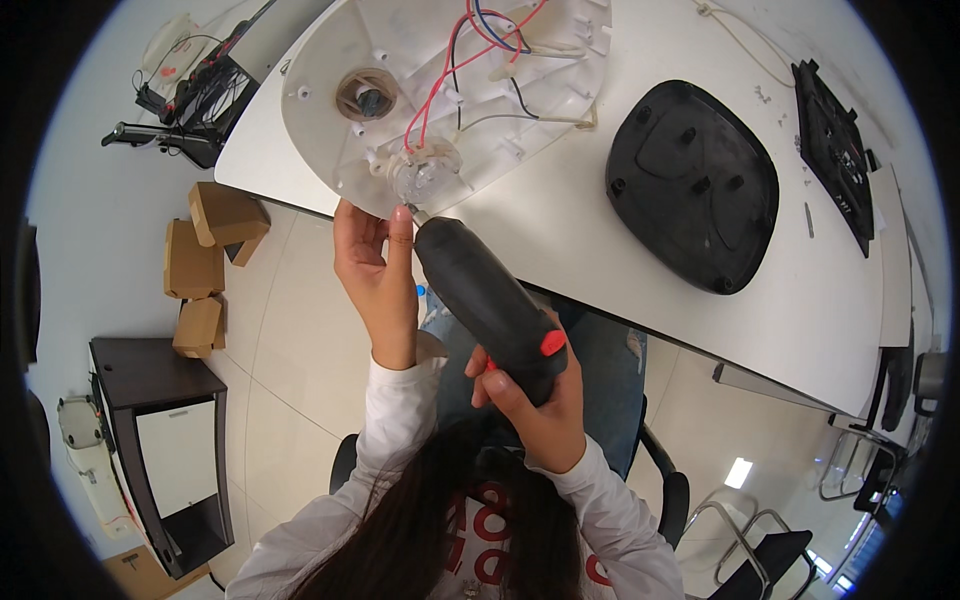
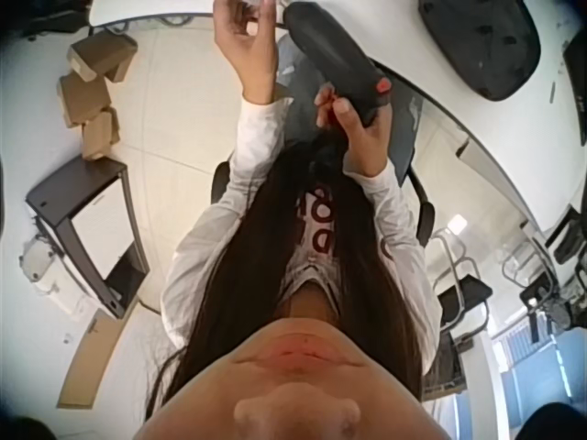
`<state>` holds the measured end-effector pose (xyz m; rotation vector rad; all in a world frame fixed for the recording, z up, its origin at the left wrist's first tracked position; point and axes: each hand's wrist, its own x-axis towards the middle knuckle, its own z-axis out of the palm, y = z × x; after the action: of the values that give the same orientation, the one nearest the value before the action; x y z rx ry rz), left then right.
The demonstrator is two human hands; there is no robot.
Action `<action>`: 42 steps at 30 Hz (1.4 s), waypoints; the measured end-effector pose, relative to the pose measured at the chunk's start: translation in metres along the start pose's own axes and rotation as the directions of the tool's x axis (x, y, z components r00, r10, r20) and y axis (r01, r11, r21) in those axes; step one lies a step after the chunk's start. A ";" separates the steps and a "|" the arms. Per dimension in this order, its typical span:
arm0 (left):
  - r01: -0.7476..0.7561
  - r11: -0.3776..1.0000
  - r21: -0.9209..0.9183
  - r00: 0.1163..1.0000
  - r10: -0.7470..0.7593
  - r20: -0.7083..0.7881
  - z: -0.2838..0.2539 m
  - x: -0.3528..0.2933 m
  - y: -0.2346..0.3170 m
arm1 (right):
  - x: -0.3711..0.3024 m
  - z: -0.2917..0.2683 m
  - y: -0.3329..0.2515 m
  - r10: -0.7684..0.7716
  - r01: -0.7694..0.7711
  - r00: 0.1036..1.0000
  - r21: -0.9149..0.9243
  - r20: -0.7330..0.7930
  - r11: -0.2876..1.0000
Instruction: The person uses a cordless electric screwdriver to remove and install screws on a white plastic housing and a black cover. They handle small screws, select bits from a toolkit, and manipulate wires inside the housing. The person also picks up and sets down multiple screwdrivers on the table.
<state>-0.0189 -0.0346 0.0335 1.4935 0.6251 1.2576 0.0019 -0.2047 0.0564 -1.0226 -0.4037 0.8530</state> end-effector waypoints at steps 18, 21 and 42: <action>-0.038 0.998 0.049 0.999 0.039 -0.023 0.001 0.000 -0.004 | 0.001 -0.002 0.006 -0.021 0.020 1.000 0.025 0.021 0.999; -0.043 0.997 0.060 0.999 0.044 -0.026 0.001 0.000 -0.004 | 0.001 -0.002 0.005 -0.018 0.017 1.000 0.017 0.021 1.000; -0.027 0.997 0.073 0.998 0.030 -0.047 0.003 0.000 -0.006 | 0.001 -0.004 0.004 -0.017 0.016 1.000 0.037 0.021 0.999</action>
<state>-0.0152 -0.0337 0.0284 1.5404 0.6892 1.3080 0.0031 -0.2050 0.0510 -0.9758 -0.4126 0.8541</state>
